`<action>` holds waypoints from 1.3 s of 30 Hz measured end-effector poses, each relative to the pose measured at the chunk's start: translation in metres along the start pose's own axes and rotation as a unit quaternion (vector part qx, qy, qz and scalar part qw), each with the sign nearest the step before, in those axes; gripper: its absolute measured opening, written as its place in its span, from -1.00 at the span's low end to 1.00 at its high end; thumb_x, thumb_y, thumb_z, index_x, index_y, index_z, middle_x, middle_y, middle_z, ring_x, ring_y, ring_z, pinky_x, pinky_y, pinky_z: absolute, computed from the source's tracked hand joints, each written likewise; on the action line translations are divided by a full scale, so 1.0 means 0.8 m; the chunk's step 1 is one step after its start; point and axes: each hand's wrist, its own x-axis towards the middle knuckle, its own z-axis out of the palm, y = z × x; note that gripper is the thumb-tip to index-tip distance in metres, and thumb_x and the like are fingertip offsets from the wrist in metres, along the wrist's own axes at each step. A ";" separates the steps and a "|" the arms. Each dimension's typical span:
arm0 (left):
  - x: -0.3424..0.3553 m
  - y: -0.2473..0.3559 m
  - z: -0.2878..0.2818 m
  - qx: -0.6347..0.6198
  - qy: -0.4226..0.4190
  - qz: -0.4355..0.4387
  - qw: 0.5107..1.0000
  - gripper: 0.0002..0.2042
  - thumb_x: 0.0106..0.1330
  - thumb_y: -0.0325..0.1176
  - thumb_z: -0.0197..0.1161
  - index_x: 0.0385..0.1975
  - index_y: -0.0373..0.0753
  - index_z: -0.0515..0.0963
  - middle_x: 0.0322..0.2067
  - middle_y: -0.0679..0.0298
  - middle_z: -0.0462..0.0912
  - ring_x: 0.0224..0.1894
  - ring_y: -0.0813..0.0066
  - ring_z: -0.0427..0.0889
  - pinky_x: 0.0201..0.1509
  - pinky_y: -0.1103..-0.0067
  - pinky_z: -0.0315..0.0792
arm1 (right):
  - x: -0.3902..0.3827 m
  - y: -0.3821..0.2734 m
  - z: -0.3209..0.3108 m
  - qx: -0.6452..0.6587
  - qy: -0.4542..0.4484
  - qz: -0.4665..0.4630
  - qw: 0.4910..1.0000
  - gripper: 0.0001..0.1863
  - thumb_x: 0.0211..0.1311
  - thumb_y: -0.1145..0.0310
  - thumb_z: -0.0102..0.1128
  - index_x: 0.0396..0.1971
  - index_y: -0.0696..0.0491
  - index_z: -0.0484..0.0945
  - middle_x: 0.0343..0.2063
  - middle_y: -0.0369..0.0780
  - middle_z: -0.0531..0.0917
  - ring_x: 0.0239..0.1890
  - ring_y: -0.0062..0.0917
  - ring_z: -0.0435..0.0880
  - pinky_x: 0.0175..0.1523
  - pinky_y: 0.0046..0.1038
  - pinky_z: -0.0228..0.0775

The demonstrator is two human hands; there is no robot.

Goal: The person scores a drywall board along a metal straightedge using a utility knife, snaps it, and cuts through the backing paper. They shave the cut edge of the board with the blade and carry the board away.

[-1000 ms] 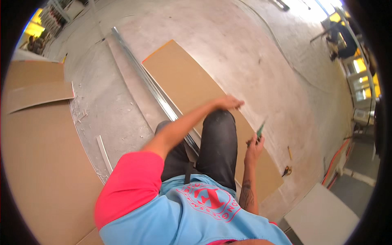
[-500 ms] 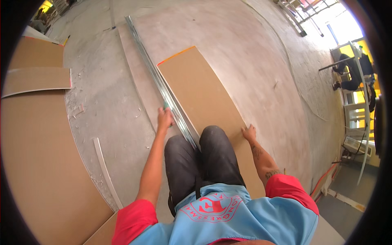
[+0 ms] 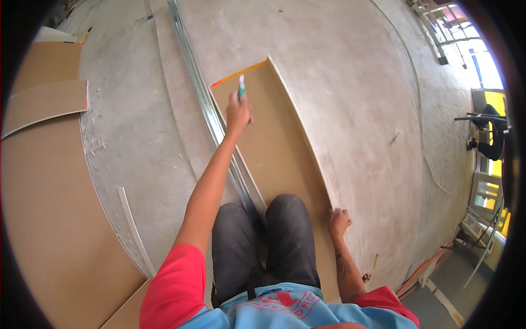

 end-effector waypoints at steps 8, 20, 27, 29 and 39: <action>0.125 0.000 0.098 0.113 0.037 -0.034 0.992 -0.69 0.42 -0.28 -0.16 -0.15 -0.44 0.38 -0.62 0.06 0.58 -0.76 0.30 0.56 -0.66 0.41 0.49 | 0.009 0.010 -0.002 0.103 0.022 -0.044 0.993 -0.84 0.29 0.36 0.09 -0.34 0.15 0.51 -0.37 -0.03 0.54 -0.31 -0.03 0.53 -0.26 -0.12 0.36; 0.131 -0.003 0.127 0.173 0.056 -0.015 0.983 -0.69 0.42 -0.28 -0.15 -0.34 -0.43 0.43 -0.62 0.00 0.60 -0.74 0.23 0.58 -0.63 0.40 0.51 | 0.018 0.015 -0.010 0.110 0.040 -0.107 0.987 -0.83 0.27 0.33 0.12 -0.40 0.13 0.53 -0.44 -0.04 0.57 -0.39 -0.05 0.56 -0.34 -0.12 0.36; 0.066 -0.026 0.162 0.157 0.059 -0.031 0.985 -0.72 0.42 -0.29 -0.11 -0.32 -0.39 0.45 -0.60 -0.04 0.61 -0.70 0.15 0.61 -0.59 0.35 0.52 | 0.009 0.027 -0.011 0.079 0.043 -0.113 0.989 -0.81 0.24 0.31 0.14 -0.47 0.12 0.54 -0.47 -0.03 0.59 -0.39 -0.02 0.57 -0.32 -0.12 0.38; 0.035 -0.045 0.175 0.177 0.054 -0.037 0.982 -0.73 0.42 -0.28 -0.10 -0.31 -0.38 0.45 -0.57 -0.07 0.61 -0.65 0.08 0.62 -0.55 0.30 0.53 | 0.009 0.026 -0.014 0.064 0.034 -0.112 0.991 -0.80 0.25 0.29 0.13 -0.45 0.11 0.55 -0.46 -0.04 0.59 -0.38 -0.04 0.58 -0.31 -0.11 0.39; -0.193 -0.098 0.224 0.221 0.095 0.016 0.970 -0.72 0.42 -0.26 -0.06 -0.20 -0.38 0.45 -0.47 -0.17 0.61 -0.38 -0.18 0.62 -0.31 0.13 0.50 | 0.024 0.016 -0.035 0.012 -0.009 -0.153 0.988 -0.74 0.28 0.19 0.07 -0.45 0.03 0.61 -0.46 -0.13 0.61 -0.37 -0.15 0.61 -0.28 -0.17 0.42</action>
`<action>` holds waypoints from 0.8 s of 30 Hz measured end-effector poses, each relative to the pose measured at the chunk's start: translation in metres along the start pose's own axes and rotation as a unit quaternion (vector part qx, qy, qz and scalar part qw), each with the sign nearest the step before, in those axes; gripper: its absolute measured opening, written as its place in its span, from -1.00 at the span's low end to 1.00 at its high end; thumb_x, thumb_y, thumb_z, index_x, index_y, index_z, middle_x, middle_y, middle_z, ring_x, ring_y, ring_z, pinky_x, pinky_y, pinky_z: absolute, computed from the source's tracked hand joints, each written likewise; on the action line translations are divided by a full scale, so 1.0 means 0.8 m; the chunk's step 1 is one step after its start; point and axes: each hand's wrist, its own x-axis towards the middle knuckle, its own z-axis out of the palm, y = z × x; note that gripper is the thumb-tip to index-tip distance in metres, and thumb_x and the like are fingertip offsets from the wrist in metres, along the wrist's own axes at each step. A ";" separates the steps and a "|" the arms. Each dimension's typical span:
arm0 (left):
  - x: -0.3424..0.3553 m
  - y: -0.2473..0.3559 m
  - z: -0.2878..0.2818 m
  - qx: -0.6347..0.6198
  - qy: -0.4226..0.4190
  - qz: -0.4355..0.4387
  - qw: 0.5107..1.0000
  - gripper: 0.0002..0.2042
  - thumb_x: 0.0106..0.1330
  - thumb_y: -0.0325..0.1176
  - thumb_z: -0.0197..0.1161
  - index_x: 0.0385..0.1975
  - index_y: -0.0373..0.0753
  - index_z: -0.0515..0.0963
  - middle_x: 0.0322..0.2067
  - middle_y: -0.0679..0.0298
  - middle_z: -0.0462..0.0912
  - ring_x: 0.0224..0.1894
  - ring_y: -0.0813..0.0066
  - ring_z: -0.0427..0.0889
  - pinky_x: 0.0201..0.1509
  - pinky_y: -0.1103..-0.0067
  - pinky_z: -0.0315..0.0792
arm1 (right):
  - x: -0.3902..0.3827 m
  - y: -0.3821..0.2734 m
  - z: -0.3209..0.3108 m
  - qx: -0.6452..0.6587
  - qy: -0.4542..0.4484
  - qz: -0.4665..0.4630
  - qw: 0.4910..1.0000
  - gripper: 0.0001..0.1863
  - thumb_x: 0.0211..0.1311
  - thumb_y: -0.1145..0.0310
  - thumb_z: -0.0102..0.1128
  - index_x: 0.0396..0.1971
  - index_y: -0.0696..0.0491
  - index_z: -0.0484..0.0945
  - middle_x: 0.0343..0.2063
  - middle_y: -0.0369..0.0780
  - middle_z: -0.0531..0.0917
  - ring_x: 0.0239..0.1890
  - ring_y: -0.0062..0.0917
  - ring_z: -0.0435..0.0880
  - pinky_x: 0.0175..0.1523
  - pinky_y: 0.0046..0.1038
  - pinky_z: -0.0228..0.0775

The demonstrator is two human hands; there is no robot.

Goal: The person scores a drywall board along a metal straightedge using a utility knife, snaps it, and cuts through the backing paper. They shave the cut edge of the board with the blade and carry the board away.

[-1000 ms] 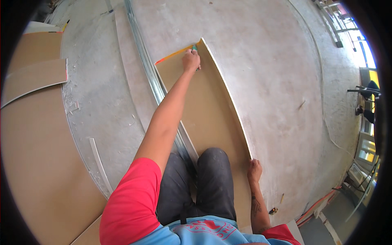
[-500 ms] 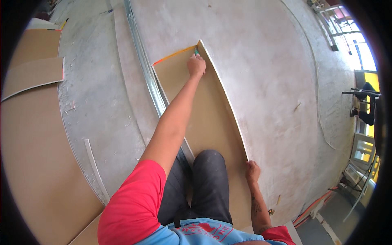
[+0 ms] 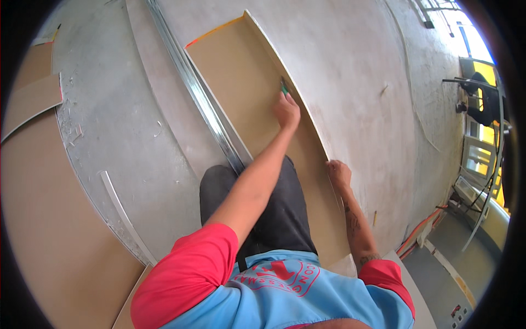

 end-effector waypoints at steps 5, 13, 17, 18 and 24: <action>-0.145 -0.012 0.019 -0.021 -0.090 -0.071 0.993 -0.73 0.42 -0.27 -0.05 -0.12 -0.37 0.41 -0.43 -0.22 0.60 -0.33 -0.22 0.60 -0.28 0.09 0.47 | -0.002 0.004 -0.001 -0.024 -0.030 0.002 0.999 -0.78 0.25 0.19 0.13 -0.28 -0.01 0.65 -0.36 -0.14 0.66 -0.27 -0.22 0.64 -0.25 -0.19 0.45; -0.125 -0.060 0.030 -0.151 -0.198 -0.208 0.946 -0.75 0.32 -0.32 0.05 -0.24 -0.44 0.44 -0.49 -0.04 0.60 -0.38 0.06 0.62 -0.31 0.29 0.47 | 0.015 -0.079 0.017 0.134 0.116 0.033 0.984 -0.60 0.24 -0.02 0.14 -0.06 -0.08 0.56 0.03 -0.05 0.48 0.01 -0.12 0.50 0.11 -0.10 0.23; -0.107 -0.032 0.000 -0.123 -0.310 -0.255 0.907 -0.81 0.20 -0.32 0.23 -0.49 -0.33 0.49 -0.66 0.25 0.46 -0.68 0.48 0.42 -0.66 0.46 0.29 | 0.014 -0.106 0.015 0.039 0.092 0.103 0.990 -0.48 0.16 -0.17 0.15 -0.07 -0.08 0.57 0.11 0.00 0.37 0.13 -0.07 0.33 0.17 0.18 0.03; -0.101 -0.031 -0.007 -0.102 -0.327 -0.228 0.911 -0.82 0.23 -0.32 0.24 -0.52 -0.26 0.46 -0.69 0.34 0.39 -0.73 0.53 0.36 -0.76 0.50 0.19 | 0.015 -0.121 0.013 -0.001 0.082 0.113 0.990 -0.46 0.14 -0.20 0.15 -0.07 -0.08 0.57 0.10 0.00 0.38 0.13 -0.07 0.31 0.17 0.28 -0.04; -0.052 0.001 -0.022 0.233 -0.346 0.060 0.907 -0.79 0.19 -0.29 0.30 -0.28 -0.25 0.55 -0.45 0.22 0.58 -0.35 0.30 0.64 -0.34 0.36 0.50 | 0.033 -0.120 0.062 -0.018 0.146 0.158 0.976 -0.60 0.04 0.00 0.32 -0.31 0.01 0.54 0.07 -0.11 0.38 0.11 -0.15 0.33 0.16 0.38 -0.04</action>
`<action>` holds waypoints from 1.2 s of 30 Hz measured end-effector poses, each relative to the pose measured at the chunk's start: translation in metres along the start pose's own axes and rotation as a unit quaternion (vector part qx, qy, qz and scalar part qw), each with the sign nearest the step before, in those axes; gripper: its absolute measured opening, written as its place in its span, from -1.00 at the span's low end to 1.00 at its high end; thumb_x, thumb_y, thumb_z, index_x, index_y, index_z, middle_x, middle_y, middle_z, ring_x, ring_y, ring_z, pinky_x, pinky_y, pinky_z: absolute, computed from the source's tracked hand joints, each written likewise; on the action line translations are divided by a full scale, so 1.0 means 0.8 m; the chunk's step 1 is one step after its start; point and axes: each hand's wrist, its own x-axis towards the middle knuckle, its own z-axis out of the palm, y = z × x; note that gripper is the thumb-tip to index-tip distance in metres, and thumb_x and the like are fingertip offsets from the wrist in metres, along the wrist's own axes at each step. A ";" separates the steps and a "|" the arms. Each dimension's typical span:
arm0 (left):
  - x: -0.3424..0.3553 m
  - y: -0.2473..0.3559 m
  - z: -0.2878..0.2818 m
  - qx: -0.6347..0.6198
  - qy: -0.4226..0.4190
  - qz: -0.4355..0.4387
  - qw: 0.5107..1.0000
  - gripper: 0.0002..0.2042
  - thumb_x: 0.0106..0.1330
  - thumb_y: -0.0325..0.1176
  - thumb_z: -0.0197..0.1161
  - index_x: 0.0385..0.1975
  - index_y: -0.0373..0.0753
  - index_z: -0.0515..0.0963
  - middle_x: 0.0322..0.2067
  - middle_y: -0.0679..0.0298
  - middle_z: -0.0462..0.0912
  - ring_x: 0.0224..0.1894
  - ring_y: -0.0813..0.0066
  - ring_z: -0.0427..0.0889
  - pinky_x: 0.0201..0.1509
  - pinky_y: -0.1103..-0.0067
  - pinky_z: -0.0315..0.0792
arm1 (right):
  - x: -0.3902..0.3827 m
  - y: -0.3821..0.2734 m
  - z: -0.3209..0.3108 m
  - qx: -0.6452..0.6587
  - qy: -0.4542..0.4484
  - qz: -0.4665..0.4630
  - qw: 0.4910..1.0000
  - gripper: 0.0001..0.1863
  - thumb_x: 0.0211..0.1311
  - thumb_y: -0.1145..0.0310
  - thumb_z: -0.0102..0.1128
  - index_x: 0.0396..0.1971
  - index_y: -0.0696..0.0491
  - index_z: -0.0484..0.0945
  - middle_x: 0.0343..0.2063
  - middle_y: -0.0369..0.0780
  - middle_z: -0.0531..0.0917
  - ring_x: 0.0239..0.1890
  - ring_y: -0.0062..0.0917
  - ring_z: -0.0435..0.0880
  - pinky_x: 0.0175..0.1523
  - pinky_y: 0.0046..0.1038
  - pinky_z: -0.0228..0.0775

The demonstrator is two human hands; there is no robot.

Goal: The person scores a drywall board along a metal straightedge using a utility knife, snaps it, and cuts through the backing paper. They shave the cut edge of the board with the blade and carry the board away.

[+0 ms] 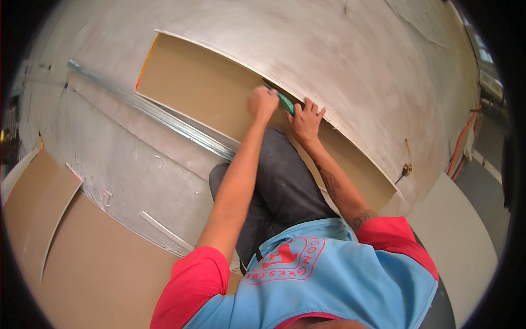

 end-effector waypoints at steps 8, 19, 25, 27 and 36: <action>0.108 0.008 -0.111 0.422 0.091 0.416 0.800 -0.82 0.17 -0.47 0.12 -0.35 -0.03 0.64 -0.25 0.31 0.64 -0.10 0.23 0.59 0.22 0.05 0.30 | 0.018 -0.021 -0.017 -0.051 0.079 -0.099 0.991 -0.62 0.00 0.28 0.23 -0.11 0.00 0.51 -0.03 -0.18 0.41 0.03 -0.35 0.39 0.17 0.05 0.16; 0.131 0.013 -0.109 0.426 0.008 0.417 0.803 -0.81 0.22 -0.47 0.05 -0.48 -0.10 0.63 -0.35 0.24 0.67 -0.20 0.23 0.64 0.20 -0.03 0.30 | 0.036 -0.059 0.013 0.070 -0.060 -0.024 0.995 -0.67 0.27 0.16 0.02 -0.05 -0.01 0.34 -0.42 -0.17 0.54 -0.42 -0.29 0.65 -0.45 -0.25 0.46; 0.125 0.013 -0.112 0.415 -0.010 0.416 0.809 -0.83 0.22 -0.46 0.07 -0.47 -0.11 0.63 -0.39 0.24 0.64 -0.22 0.20 0.63 0.20 -0.03 0.31 | 0.028 -0.023 0.003 0.076 -0.055 -0.030 0.995 -0.66 0.33 0.01 0.00 -0.29 0.01 0.34 -0.56 -0.14 0.55 -0.59 -0.26 0.64 -0.51 -0.22 0.47; 0.126 0.003 -0.112 0.387 0.003 0.435 0.813 -0.85 0.21 -0.47 0.10 -0.45 -0.11 0.63 -0.40 0.26 0.63 -0.22 0.21 0.63 0.21 -0.03 0.30 | 0.004 0.004 -0.003 0.047 -0.099 -0.016 0.994 -0.65 0.35 -0.01 -0.04 -0.26 0.00 0.34 -0.54 -0.15 0.56 -0.57 -0.27 0.65 -0.51 -0.23 0.48; 0.140 0.007 -0.142 0.431 -0.007 0.399 0.809 -0.81 0.29 -0.39 0.03 -0.29 -0.05 0.63 -0.33 0.28 0.63 -0.16 0.23 0.61 0.21 -0.01 0.28 | -0.205 0.279 -0.064 -0.080 -0.215 0.144 0.963 -0.75 0.31 0.17 0.02 -0.13 -0.02 0.39 -0.34 -0.09 0.62 -0.40 -0.08 0.63 -0.38 -0.06 0.45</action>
